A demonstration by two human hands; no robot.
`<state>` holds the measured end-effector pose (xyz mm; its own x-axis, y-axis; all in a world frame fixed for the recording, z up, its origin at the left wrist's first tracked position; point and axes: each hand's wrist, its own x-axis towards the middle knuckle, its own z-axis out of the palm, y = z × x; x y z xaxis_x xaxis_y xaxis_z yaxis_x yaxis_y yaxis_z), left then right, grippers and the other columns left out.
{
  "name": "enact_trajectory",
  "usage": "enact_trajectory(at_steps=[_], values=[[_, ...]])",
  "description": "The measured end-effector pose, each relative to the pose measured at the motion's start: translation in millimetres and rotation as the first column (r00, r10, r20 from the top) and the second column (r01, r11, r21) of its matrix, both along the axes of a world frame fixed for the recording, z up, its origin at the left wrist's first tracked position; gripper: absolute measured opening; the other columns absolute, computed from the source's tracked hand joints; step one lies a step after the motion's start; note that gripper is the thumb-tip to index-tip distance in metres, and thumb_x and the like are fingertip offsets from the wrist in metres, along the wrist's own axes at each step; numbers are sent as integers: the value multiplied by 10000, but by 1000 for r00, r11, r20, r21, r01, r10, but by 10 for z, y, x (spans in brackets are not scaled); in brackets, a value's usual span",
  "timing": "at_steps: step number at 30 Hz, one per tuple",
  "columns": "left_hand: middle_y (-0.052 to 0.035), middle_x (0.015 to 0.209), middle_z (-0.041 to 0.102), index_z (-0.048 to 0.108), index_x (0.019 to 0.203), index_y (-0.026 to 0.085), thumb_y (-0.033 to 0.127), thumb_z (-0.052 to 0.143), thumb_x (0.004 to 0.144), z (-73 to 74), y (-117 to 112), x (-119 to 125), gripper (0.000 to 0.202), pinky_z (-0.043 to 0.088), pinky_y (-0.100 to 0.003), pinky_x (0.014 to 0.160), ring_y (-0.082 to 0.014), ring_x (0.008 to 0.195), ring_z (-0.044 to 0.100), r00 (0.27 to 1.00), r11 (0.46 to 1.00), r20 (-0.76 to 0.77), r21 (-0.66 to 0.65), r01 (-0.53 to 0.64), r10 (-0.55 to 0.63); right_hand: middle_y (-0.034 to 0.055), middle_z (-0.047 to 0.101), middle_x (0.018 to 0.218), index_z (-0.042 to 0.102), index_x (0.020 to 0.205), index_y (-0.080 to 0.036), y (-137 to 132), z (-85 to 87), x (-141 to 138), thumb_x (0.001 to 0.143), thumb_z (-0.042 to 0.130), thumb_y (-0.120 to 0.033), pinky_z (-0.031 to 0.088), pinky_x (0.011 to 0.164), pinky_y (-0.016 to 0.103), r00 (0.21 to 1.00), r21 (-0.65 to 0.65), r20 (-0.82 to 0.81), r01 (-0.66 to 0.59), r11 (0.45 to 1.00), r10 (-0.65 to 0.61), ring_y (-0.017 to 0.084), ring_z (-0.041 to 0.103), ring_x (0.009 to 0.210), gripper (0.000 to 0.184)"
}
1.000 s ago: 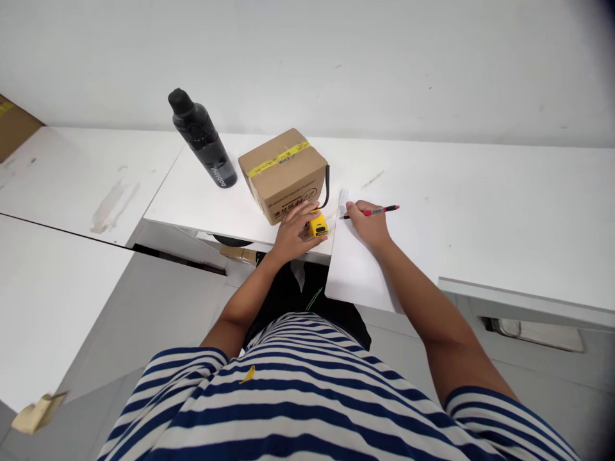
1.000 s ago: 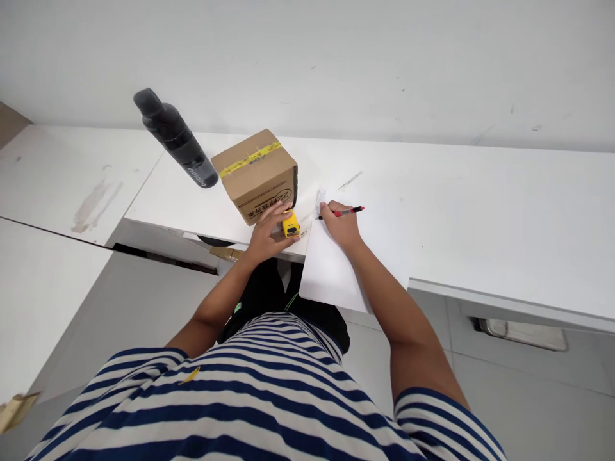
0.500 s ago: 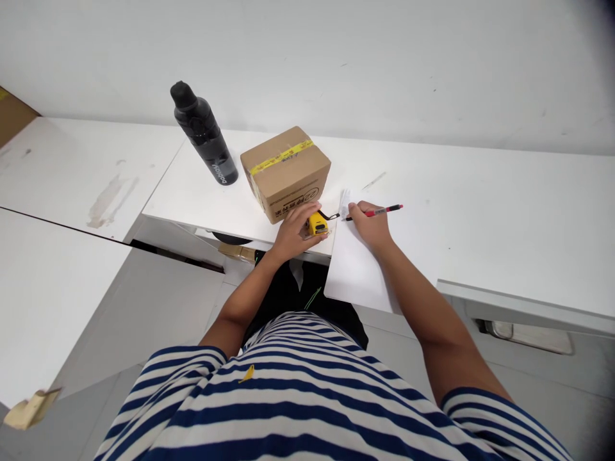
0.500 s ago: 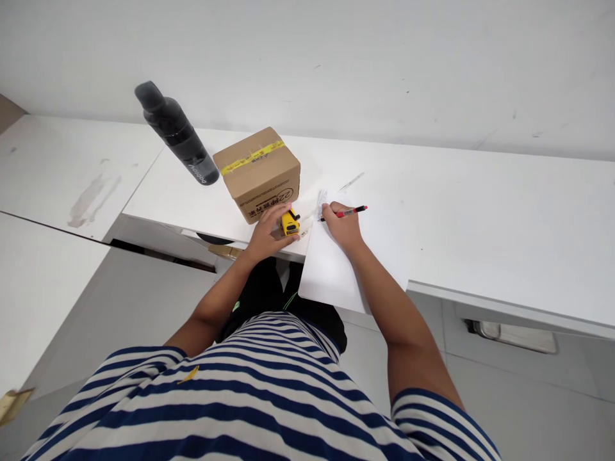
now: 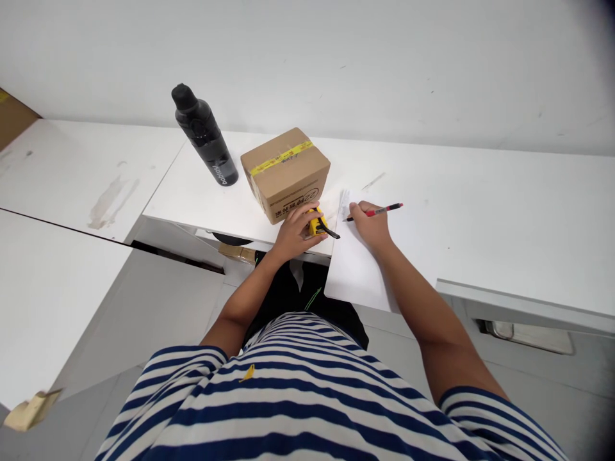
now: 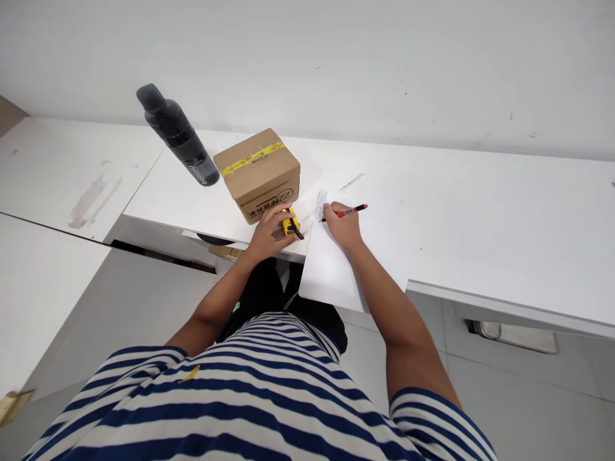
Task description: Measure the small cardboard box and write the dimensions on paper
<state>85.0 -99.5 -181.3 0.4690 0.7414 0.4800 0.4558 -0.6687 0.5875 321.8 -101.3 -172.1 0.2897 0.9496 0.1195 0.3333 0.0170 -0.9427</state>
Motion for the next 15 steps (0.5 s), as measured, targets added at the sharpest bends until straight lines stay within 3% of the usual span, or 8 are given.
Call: enact_trajectory(at_steps=[10, 15], values=[[-159, 1527, 635, 629, 1294, 252, 600, 761, 900, -11, -4, -13, 542, 464, -503, 1221, -290, 1462, 590, 999, 1000, 47, -23, -10, 11, -30, 400, 555, 343, 574, -269, 3, 3, -16, 835, 671, -554, 469, 655, 345, 1000, 21, -15, 25, 999, -25, 180, 503, 642, 507], [-154, 1520, 644, 640, 1295, 256, 655, 657, 956, -16, -6, -5, 524, 482, -494, 1204, -277, 1448, 602, 997, 999, 68, -24, -23, 25, -26, 421, 536, 328, 537, -263, -3, 21, -10, 838, 653, -486, 464, 663, 334, 999, 3, -13, 31, 1000, -31, 170, 512, 634, 496]])
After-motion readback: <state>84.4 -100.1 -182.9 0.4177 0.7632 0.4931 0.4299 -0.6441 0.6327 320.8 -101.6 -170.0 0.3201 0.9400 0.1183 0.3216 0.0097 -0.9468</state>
